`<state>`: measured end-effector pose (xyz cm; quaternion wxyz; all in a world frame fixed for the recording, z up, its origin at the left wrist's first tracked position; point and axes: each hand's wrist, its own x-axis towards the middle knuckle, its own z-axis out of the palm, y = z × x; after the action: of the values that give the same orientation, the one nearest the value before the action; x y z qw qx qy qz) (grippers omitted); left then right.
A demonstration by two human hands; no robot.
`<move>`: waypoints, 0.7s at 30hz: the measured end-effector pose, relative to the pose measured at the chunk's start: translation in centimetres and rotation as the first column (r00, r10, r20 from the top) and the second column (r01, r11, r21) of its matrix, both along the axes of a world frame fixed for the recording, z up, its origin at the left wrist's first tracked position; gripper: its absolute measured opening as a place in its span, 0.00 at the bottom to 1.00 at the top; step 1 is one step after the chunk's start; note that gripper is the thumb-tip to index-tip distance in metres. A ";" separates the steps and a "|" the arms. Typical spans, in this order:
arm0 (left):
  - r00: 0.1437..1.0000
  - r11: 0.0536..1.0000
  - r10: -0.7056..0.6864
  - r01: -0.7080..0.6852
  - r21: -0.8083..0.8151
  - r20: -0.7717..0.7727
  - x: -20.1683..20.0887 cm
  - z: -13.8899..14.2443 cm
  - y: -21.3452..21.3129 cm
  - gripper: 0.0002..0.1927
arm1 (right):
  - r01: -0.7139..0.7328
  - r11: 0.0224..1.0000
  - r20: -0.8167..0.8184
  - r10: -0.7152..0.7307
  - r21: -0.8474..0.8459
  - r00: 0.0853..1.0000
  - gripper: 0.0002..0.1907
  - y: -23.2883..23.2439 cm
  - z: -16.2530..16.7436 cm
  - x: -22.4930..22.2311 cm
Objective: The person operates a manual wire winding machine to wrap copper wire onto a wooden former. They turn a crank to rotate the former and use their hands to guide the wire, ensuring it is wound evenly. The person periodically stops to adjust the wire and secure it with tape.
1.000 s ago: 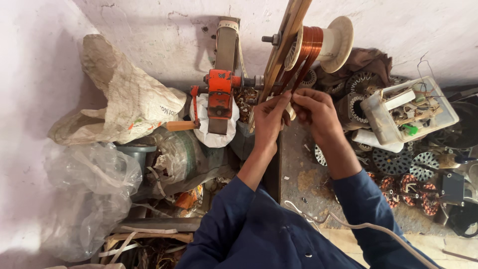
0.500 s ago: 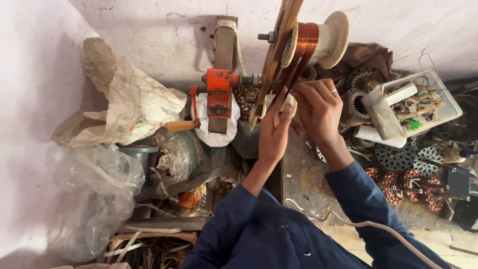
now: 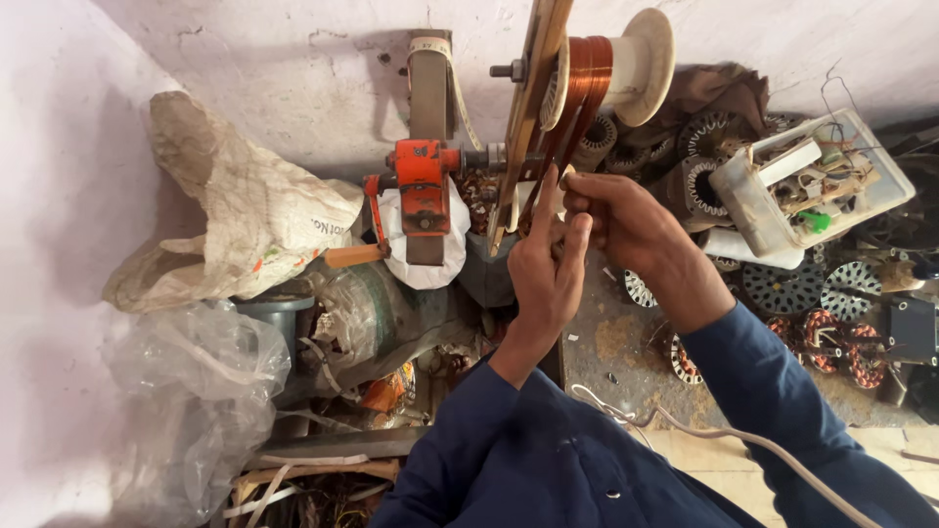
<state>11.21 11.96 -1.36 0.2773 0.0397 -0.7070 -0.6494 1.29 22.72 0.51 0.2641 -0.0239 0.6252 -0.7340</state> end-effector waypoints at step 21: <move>1.000 0.999 -0.002 0.001 -0.045 -0.007 -1.0 -1.3 -0.5 0.30 | 0.142 0.956 -0.397 -0.029 0.258 0.917 0.08 -0.5 -1.0 0.1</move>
<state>10.20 11.43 -2.63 0.2802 0.0306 -0.7203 -0.6338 1.39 22.21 -0.53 0.1027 -0.1036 0.7636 -0.6290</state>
